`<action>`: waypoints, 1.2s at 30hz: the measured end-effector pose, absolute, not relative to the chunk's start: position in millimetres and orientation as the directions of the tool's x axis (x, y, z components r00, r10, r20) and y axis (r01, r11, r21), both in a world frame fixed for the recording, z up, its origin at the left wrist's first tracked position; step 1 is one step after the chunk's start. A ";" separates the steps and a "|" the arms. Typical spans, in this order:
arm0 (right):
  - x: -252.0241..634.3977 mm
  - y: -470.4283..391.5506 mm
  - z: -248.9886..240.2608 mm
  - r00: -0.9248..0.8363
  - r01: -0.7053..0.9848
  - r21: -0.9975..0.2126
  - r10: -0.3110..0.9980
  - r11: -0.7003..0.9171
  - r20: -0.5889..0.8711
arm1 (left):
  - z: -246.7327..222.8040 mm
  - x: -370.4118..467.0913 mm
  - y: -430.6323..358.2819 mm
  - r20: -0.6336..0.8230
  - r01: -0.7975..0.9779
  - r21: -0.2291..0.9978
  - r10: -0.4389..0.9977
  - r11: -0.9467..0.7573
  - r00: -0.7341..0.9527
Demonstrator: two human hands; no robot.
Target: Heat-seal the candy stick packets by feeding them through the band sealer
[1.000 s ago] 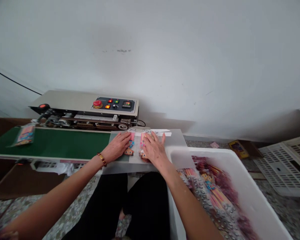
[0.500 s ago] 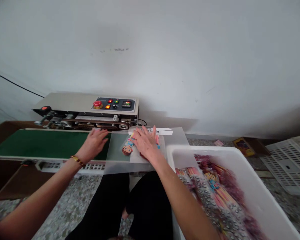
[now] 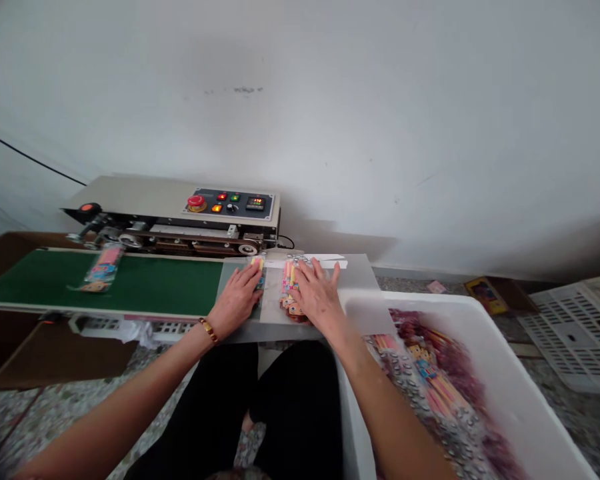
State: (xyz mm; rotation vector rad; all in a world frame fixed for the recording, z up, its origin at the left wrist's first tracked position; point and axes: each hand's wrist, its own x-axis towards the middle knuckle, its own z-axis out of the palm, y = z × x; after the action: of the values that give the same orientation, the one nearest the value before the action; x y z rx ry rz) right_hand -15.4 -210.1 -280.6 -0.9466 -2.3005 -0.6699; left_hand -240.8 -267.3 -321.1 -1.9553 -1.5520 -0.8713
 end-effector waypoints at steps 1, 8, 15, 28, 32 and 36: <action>-16.4 -210.9 -279.8 -0.594 0.744 0.222 0.472 0.630 0.651 | -321.5 -244.1 -268.4 0.737 0.975 0.019 0.662 -0.219 0.134; -45.0 -218.8 -265.2 -0.646 0.706 0.237 0.470 0.667 0.602 | -321.7 -311.9 -285.6 0.769 0.994 0.006 0.636 -0.111 0.066; -77.6 -219.0 -259.3 -0.649 0.670 0.190 0.443 0.717 0.618 | -318.1 -306.1 -298.9 0.829 0.999 0.014 0.560 -0.052 0.017; -21.8 -223.4 -276.0 -0.617 0.737 0.220 0.502 0.640 0.606 | -303.9 -263.1 -269.8 0.666 0.964 -0.041 0.712 -0.264 0.223; -45.6 -221.4 -269.9 -0.648 0.698 0.207 0.481 0.686 0.591 | -302.6 -316.1 -290.4 0.623 0.975 -0.047 0.757 -0.217 0.198; -54.7 -221.9 -269.5 -0.650 0.685 0.186 0.476 0.704 0.592 | -302.5 -328.0 -301.6 0.727 0.994 -0.046 0.680 -0.097 0.100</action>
State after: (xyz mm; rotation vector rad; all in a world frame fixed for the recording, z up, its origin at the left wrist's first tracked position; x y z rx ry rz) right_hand -54.7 -221.9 -269.5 -0.8872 -2.3996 -0.5450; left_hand -328.0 -301.6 -302.5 -1.8373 -1.6342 -0.7475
